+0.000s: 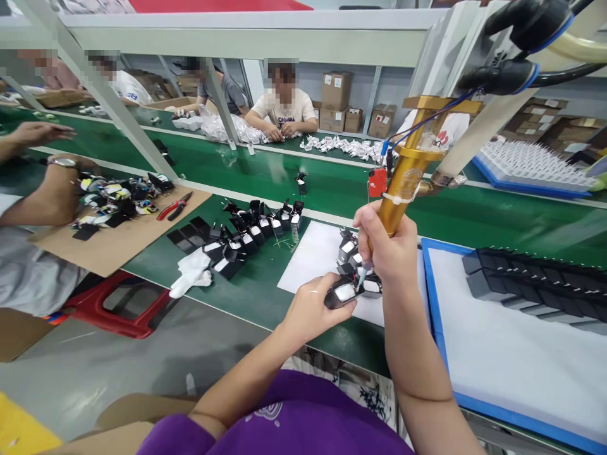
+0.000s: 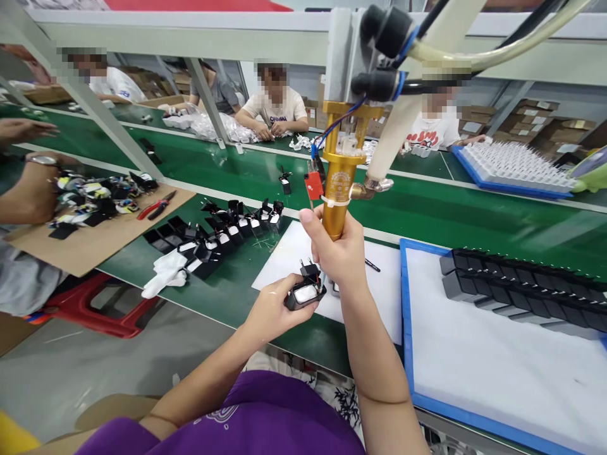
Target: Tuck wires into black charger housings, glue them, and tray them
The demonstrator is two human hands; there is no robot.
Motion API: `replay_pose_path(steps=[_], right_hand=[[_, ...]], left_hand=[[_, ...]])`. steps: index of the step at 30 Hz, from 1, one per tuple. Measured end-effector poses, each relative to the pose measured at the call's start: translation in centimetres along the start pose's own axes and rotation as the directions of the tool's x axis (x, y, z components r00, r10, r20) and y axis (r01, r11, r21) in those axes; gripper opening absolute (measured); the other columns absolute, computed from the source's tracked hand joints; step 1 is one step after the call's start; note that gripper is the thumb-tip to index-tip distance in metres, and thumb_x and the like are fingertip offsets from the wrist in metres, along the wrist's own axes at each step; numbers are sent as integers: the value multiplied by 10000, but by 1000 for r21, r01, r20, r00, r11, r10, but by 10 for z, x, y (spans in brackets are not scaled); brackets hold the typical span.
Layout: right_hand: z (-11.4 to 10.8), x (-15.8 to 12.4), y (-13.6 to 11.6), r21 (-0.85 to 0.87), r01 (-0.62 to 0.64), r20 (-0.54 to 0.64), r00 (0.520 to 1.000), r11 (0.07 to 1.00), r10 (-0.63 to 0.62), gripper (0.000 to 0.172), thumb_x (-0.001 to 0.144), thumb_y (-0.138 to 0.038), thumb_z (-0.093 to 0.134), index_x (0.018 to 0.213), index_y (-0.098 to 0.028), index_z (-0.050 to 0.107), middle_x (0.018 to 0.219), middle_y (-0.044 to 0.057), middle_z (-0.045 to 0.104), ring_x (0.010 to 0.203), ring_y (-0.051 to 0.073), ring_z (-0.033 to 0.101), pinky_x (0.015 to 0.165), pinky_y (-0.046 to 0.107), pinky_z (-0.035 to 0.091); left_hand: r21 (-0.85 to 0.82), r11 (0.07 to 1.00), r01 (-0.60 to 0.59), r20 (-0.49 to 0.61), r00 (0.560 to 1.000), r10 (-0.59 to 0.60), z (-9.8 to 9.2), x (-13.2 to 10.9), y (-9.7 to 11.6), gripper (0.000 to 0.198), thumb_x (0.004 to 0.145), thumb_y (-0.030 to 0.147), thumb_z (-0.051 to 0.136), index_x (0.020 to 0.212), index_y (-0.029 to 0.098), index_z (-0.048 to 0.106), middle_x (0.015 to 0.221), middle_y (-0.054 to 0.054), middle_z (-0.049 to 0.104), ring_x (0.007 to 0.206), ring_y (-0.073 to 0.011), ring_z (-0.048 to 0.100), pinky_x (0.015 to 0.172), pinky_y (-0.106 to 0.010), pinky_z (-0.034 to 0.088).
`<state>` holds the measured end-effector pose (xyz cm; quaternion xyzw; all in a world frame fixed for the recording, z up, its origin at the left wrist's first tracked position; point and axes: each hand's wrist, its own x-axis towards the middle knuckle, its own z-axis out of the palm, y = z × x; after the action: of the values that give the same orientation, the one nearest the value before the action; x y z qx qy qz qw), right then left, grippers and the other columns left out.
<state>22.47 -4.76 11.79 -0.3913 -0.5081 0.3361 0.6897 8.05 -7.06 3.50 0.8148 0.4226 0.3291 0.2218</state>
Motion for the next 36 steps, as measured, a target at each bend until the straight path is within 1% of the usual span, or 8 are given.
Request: replay_pose_path(steps=[4,11,19,22,25,29,33,36], right_hand=[[0,-1,0,-2,-5,0,1000,1000,5,362,782,-521,662,712,-195,522,391,-104,420,295,48,369,318,177,285],[1,0,3,30,17,-7,1000,999,-16,338,776,-516,661,813,-192,574,458,-91,481,302,47,388,314,180,289],[5,-3,1,29,20,-17,1000,999,-20,326,793,-507,633,847,-186,619,486,-73,493,328,52,415,323,186,284],[6,-4,0,31,13,-20,1000,999,-12,323,798,-508,626,837,-188,611,463,-78,478,324,55,410,321,186,278],[9,-7,-2,58,9,-15,1000,998,-8,314,806,-494,628,750,-192,562,417,-90,447,304,48,375,325,183,275],[11,-9,-5,103,6,-13,1000,995,-5,337,817,-478,624,675,-198,503,398,-95,424,288,40,335,324,186,269],[9,-6,-2,111,43,6,999,993,-43,333,799,-524,622,793,-195,574,557,-53,548,324,37,398,330,196,284],[6,-3,2,97,43,3,999,994,-44,389,800,-574,591,903,-199,610,747,-10,626,341,23,415,326,204,292]], left_hand=[[23,1000,-1,14,1000,0,-1,1,1,288,714,318,719,950,201,600,778,-16,683,650,-163,638,632,-238,496],[0,999,33,26,999,-33,2,1,-1,306,718,321,716,975,213,590,801,-9,689,660,-161,646,636,-234,497],[-40,997,62,72,996,-59,23,-2,-2,269,726,325,699,919,221,543,749,3,647,612,-153,603,575,-235,456],[-78,995,59,41,998,-56,30,-1,1,261,720,349,698,867,220,524,701,16,609,578,-142,571,550,-231,438],[-117,992,46,-11,999,-48,35,2,4,247,724,352,688,818,215,506,693,23,588,572,-130,553,549,-226,433],[-131,991,26,-81,996,-37,39,4,6,250,727,353,687,829,211,508,714,23,585,591,-125,553,569,-225,437],[-104,995,-10,-107,994,-1,43,3,3,245,747,371,678,855,207,531,751,6,609,636,-140,583,599,-234,454],[-2,1000,-6,-96,995,6,40,5,-12,256,763,387,673,909,209,561,801,-14,642,697,-163,615,636,-246,467]])
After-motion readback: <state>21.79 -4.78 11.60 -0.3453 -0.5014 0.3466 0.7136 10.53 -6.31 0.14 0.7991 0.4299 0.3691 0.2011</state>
